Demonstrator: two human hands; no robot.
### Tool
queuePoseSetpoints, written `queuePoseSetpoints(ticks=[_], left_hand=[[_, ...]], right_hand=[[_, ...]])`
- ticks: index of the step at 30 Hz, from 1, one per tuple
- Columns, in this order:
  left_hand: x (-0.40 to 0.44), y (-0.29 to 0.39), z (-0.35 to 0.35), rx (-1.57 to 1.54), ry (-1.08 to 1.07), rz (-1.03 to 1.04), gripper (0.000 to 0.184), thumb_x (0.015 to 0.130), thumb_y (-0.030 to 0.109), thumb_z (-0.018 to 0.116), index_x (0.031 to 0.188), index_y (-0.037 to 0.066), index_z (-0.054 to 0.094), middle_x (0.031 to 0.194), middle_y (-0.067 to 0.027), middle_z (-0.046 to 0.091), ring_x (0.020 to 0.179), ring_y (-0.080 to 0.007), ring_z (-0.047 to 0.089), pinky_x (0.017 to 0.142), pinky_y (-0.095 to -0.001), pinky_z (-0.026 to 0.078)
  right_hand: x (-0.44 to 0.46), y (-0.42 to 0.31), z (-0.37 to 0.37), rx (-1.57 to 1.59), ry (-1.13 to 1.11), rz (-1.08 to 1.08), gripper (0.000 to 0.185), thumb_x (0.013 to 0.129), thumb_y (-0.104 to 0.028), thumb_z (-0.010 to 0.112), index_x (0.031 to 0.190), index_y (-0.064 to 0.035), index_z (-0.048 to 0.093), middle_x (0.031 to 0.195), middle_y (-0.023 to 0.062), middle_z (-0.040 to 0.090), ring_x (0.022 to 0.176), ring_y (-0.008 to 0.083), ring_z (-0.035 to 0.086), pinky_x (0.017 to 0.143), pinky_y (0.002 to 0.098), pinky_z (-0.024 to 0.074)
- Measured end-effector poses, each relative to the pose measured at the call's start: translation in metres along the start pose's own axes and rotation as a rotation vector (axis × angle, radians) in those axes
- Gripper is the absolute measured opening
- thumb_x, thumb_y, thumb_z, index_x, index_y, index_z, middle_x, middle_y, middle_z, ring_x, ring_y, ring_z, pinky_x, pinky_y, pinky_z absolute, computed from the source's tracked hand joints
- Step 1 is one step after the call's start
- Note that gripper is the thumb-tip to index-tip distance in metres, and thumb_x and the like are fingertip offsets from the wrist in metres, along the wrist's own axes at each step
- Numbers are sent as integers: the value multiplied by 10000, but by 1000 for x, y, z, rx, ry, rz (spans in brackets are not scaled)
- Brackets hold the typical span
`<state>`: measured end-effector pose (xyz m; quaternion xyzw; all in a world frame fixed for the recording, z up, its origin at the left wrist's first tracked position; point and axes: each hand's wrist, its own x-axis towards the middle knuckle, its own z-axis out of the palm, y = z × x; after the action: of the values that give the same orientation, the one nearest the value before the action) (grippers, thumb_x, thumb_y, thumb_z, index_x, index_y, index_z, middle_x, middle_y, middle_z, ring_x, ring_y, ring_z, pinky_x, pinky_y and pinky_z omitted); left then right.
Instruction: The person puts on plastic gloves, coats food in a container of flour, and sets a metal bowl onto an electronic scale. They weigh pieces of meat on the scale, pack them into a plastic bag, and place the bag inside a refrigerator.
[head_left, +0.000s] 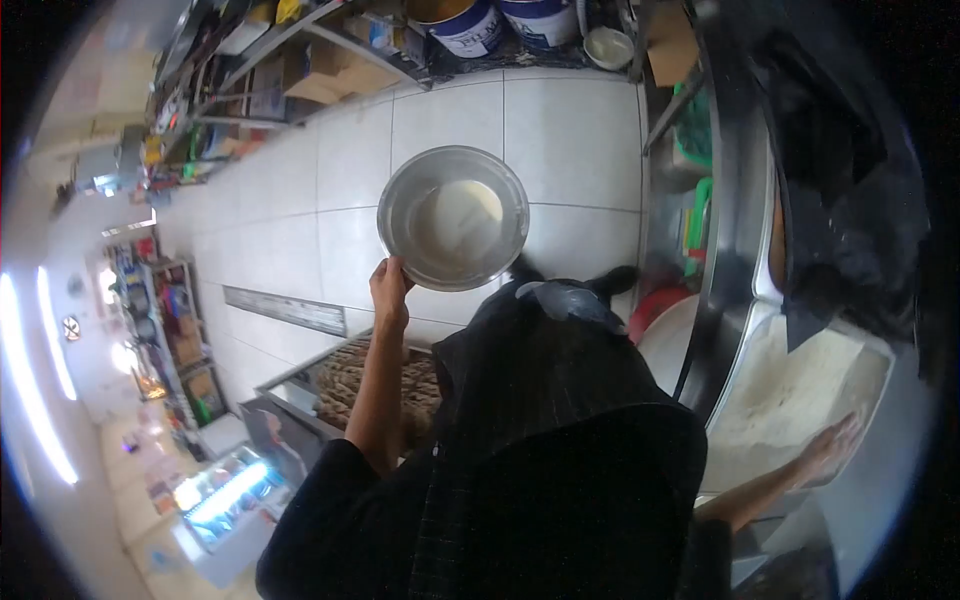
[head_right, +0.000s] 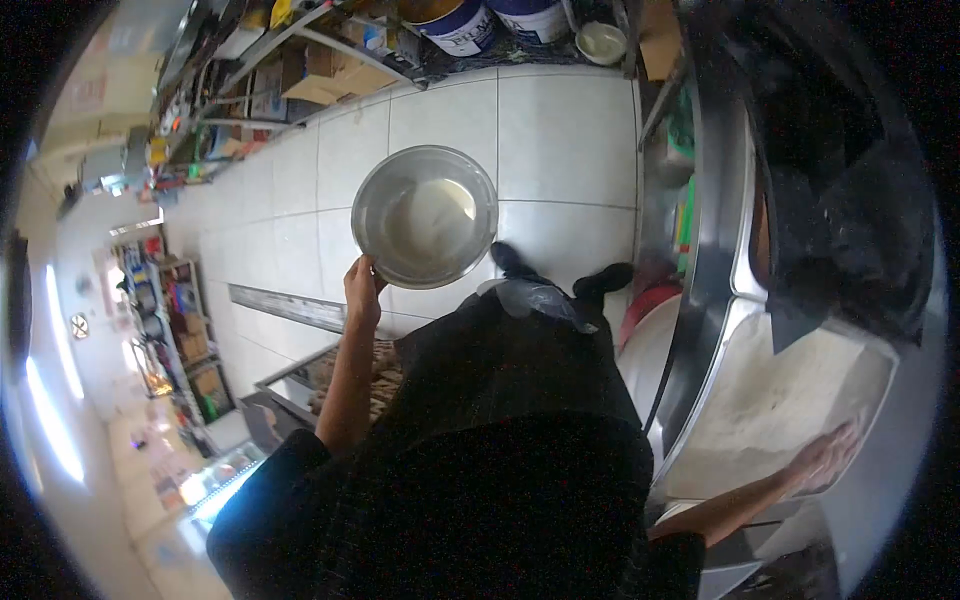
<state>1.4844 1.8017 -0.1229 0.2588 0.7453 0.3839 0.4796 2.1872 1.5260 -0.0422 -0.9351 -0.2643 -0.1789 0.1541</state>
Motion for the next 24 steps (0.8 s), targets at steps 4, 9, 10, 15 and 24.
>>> queuePoseSetpoints(ticks=[4, 9, 10, 15, 24], left_hand=[[22, -14, -33, -120, 44, 14, 309, 881, 240, 531, 958, -56, 568, 875, -93, 593, 806, -182, 609, 754, -322, 525], [79, -24, -111, -385, 21, -3, 191, 858, 182, 527, 848, -3, 577, 716, -10, 517, 651, -113, 544, 656, -262, 510], [91, -27, -137, -416, 14, 0, 186, 860, 179, 528, 854, -1, 576, 715, -10, 517, 654, -113, 547, 660, -268, 511], [146, -33, -213, -490, 11, 4, 201, 843, 187, 528, 889, -3, 574, 852, -87, 608, 747, -189, 624, 746, -323, 529], [176, 15, -311, -590, 229, 61, 160, 821, 154, 577, 729, 34, 523, 710, -28, 553, 628, -114, 553, 701, -286, 521]], right_hand=[[-11, -52, -41, 324, 276, -205, 446, 972, -375, 341, 1309, -104, 450, 1228, 99, 541, 1066, 279, 526, 942, 372, 411], [-47, -169, -82, 447, 347, -114, 375, 958, -316, 394, 1216, -68, 506, 1135, 105, 564, 976, 250, 549, 872, 356, 439], [-57, -198, -86, 483, 345, -125, 361, 955, -304, 404, 1198, -61, 517, 1117, 106, 569, 958, 244, 553, 858, 353, 445], [-116, -377, -83, 779, 137, -285, 297, 941, -244, 457, 1105, -26, 572, 1024, 112, 593, 868, 214, 575, 788, 337, 474], [-464, -866, -82, 1137, -1383, -1067, 321, 852, -192, 627, 1130, -39, 578, 1060, 67, 594, 945, 164, 573, 811, 275, 461]])
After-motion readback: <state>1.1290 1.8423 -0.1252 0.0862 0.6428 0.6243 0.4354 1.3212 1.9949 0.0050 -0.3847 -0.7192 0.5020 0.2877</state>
